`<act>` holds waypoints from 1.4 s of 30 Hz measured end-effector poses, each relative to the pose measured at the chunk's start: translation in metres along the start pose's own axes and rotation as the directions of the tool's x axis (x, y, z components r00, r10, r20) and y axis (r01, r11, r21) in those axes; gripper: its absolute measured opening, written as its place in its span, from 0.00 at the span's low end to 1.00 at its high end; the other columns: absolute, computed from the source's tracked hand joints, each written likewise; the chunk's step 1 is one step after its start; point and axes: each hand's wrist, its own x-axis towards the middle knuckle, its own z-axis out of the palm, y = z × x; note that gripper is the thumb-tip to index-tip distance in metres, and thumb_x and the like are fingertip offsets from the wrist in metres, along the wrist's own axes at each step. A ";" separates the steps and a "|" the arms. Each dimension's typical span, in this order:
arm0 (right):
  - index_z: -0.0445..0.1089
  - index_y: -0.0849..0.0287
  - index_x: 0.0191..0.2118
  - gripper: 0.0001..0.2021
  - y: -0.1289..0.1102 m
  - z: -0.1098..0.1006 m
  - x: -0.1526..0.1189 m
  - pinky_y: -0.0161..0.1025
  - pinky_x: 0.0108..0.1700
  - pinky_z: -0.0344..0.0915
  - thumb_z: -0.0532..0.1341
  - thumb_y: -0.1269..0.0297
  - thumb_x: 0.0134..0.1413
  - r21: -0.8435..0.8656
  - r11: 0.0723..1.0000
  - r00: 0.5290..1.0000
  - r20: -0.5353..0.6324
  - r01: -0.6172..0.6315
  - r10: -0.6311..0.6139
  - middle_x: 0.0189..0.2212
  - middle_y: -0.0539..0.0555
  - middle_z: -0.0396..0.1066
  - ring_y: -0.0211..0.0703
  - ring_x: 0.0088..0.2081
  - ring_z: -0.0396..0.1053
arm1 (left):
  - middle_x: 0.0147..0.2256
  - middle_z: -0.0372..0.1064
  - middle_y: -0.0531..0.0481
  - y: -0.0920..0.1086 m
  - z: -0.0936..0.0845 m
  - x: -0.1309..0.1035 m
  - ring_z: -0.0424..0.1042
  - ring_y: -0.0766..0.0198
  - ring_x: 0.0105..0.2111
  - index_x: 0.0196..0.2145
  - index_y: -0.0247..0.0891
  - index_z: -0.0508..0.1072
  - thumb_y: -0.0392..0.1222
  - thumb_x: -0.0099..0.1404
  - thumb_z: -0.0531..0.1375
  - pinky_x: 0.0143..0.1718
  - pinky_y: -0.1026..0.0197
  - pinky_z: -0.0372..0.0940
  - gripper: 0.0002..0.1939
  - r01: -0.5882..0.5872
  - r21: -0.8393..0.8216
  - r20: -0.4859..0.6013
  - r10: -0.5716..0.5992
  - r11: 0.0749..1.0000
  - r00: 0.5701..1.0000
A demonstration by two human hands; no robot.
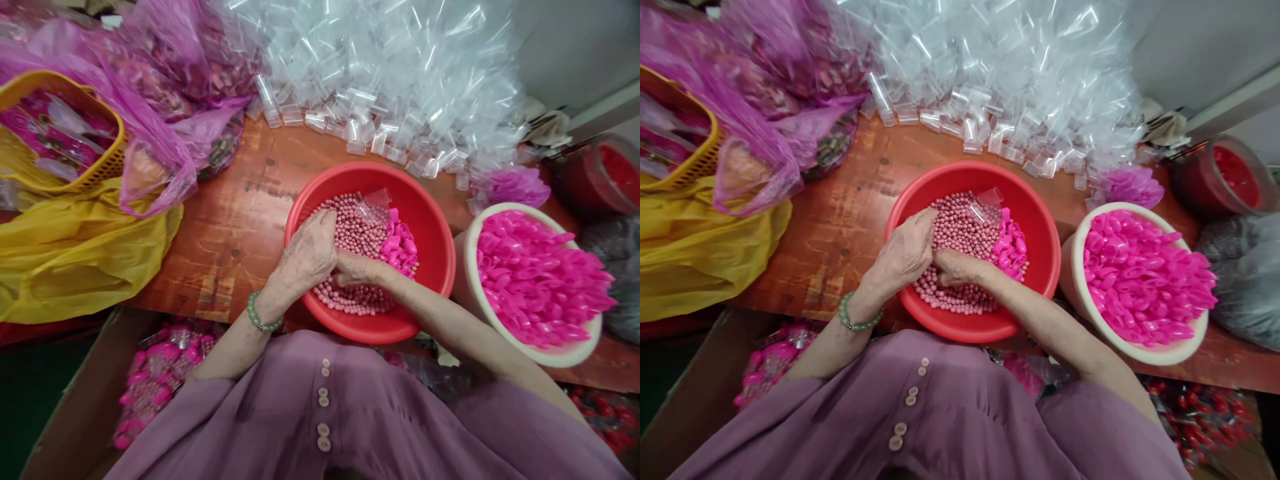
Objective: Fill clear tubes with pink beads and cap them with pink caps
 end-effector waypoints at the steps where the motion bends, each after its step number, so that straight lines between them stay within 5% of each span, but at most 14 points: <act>1: 0.75 0.62 0.42 0.18 0.002 -0.002 0.000 0.40 0.43 0.69 0.61 0.77 0.41 0.073 0.997 1.000 -0.006 0.006 -0.005 0.32 0.50 0.77 0.45 0.36 0.71 | 0.48 0.72 0.35 -0.003 0.001 0.000 0.71 0.52 0.52 0.50 0.30 0.69 0.32 0.66 0.46 0.57 0.48 0.65 0.19 -0.009 -0.040 -0.033 0.008 0.999 0.999; 6: 0.73 0.62 0.45 0.16 -0.001 -0.025 -0.010 0.41 0.45 0.68 0.66 0.62 0.49 0.375 0.924 0.991 -0.131 0.080 -0.032 0.35 0.49 0.74 0.44 0.38 0.69 | 0.58 0.69 0.39 -0.018 -0.004 0.002 0.67 0.57 0.59 0.56 0.32 0.68 0.39 0.71 0.46 0.64 0.51 0.60 0.21 -0.004 -0.304 -0.098 -0.027 0.953 0.995; 13: 0.73 0.59 0.50 0.22 -0.019 -0.057 -0.040 0.41 0.49 0.67 0.70 0.56 0.50 0.418 0.901 0.944 -0.328 0.117 0.030 0.41 0.53 0.75 0.43 0.42 0.70 | 0.66 0.57 0.38 -0.030 -0.027 0.000 0.58 0.50 0.67 0.64 0.37 0.61 0.41 0.62 0.61 0.66 0.47 0.58 0.33 0.040 -0.580 0.171 0.074 0.814 0.982; 16: 0.74 0.59 0.49 0.21 -0.022 -0.061 -0.047 0.42 0.50 0.68 0.70 0.55 0.51 0.430 0.886 0.929 -0.371 0.172 -0.001 0.42 0.55 0.75 0.43 0.44 0.71 | 0.61 0.64 0.35 -0.021 -0.029 0.003 0.64 0.49 0.62 0.63 0.34 0.63 0.43 0.58 0.65 0.63 0.46 0.61 0.36 0.036 -0.591 0.264 0.150 0.806 0.953; 20: 0.77 0.58 0.46 0.18 -0.024 -0.061 -0.053 0.44 0.52 0.69 0.70 0.55 0.51 0.539 0.812 0.906 -0.422 0.226 0.028 0.40 0.54 0.77 0.45 0.46 0.73 | 0.45 0.75 0.42 -0.009 -0.024 0.005 0.75 0.59 0.44 0.52 0.33 0.74 0.45 0.63 0.63 0.51 0.53 0.69 0.22 0.181 -0.722 0.350 0.126 0.668 0.928; 24: 0.78 0.58 0.43 0.16 -0.028 -0.060 -0.057 0.43 0.50 0.72 0.72 0.58 0.49 0.597 0.768 0.888 -0.452 0.230 0.085 0.38 0.53 0.77 0.43 0.43 0.75 | 0.38 0.76 0.45 -0.004 -0.022 0.002 0.75 0.61 0.40 0.41 0.32 0.79 0.46 0.62 0.64 0.47 0.57 0.69 0.15 0.230 -0.754 0.325 0.045 0.615 0.945; 30: 0.74 0.55 0.51 0.26 -0.030 -0.057 -0.058 0.37 0.41 0.73 0.75 0.64 0.44 0.649 0.688 0.846 -0.525 0.325 0.096 0.34 0.49 0.73 0.37 0.35 0.72 | 0.39 0.77 0.44 0.000 -0.022 -0.006 0.75 0.59 0.42 0.40 0.33 0.77 0.45 0.62 0.63 0.49 0.56 0.67 0.13 0.130 -0.725 0.205 0.032 0.676 0.978; 34: 0.77 0.55 0.46 0.20 -0.030 -0.054 -0.054 0.35 0.39 0.71 0.74 0.64 0.45 0.582 0.741 0.816 -0.572 0.334 0.082 0.37 0.50 0.74 0.37 0.35 0.71 | 0.32 0.72 0.50 -0.004 -0.017 -0.003 0.71 0.64 0.35 0.33 0.34 0.72 0.45 0.60 0.64 0.41 0.60 0.67 0.10 0.156 -0.700 0.185 -0.033 0.697 0.982; 42: 0.76 0.57 0.48 0.23 -0.021 -0.060 -0.069 0.40 0.40 0.71 0.73 0.55 0.46 0.501 0.841 0.780 -0.602 0.204 0.169 0.38 0.53 0.76 0.41 0.36 0.72 | 0.35 0.73 0.49 0.002 -0.024 -0.008 0.72 0.67 0.36 0.36 0.35 0.71 0.41 0.59 0.67 0.42 0.63 0.67 0.11 0.194 -0.834 0.240 0.023 0.517 0.970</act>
